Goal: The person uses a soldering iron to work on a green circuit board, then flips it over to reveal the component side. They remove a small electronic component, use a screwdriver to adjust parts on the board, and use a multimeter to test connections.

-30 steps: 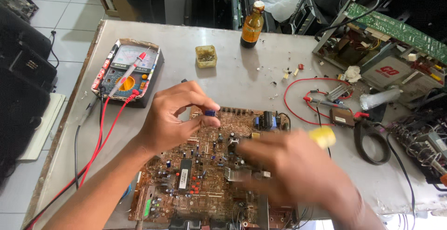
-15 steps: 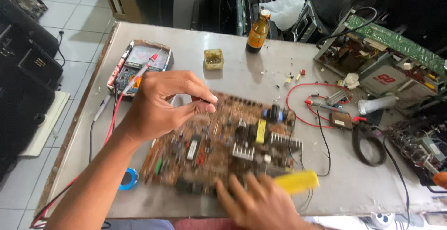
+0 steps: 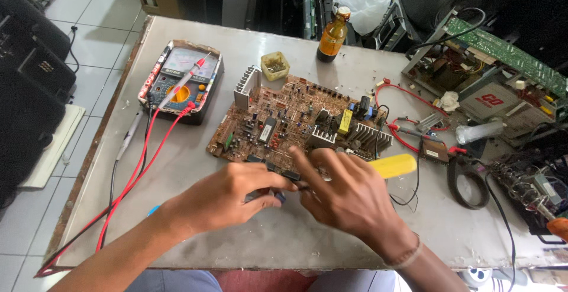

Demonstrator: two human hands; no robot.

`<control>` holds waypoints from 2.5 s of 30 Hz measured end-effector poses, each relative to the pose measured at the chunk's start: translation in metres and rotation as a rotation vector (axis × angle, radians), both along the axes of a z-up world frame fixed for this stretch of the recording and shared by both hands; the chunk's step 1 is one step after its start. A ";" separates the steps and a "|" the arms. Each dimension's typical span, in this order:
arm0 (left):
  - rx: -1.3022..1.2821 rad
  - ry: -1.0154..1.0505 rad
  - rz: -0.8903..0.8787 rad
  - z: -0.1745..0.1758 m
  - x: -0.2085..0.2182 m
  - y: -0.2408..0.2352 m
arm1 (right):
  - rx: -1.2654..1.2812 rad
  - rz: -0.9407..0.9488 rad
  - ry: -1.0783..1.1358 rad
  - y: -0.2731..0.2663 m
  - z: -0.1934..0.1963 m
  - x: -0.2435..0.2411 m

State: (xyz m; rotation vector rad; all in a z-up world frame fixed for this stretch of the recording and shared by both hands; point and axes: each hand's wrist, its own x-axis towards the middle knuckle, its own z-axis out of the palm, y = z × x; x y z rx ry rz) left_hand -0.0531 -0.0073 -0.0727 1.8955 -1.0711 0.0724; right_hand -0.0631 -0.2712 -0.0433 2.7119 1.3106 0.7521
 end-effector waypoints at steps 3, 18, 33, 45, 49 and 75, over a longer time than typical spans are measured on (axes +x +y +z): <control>-0.031 0.056 -0.047 -0.008 0.003 0.004 | 0.353 -0.008 0.119 -0.011 0.031 -0.041; 0.110 -0.206 -0.133 -0.061 0.012 0.001 | 1.165 0.234 0.757 -0.018 -0.106 -0.082; 0.117 -0.264 -0.071 -0.067 0.008 0.006 | 2.291 0.334 1.979 -0.032 -0.130 -0.131; 0.141 -0.227 -0.082 -0.065 0.007 0.006 | 2.005 0.716 1.964 -0.045 -0.173 -0.142; 0.134 -0.227 -0.106 -0.071 0.009 0.007 | 1.900 0.808 1.823 -0.046 -0.165 -0.129; 0.185 -0.268 -0.098 -0.064 0.008 0.006 | 1.026 -0.132 0.710 0.024 -0.084 -0.070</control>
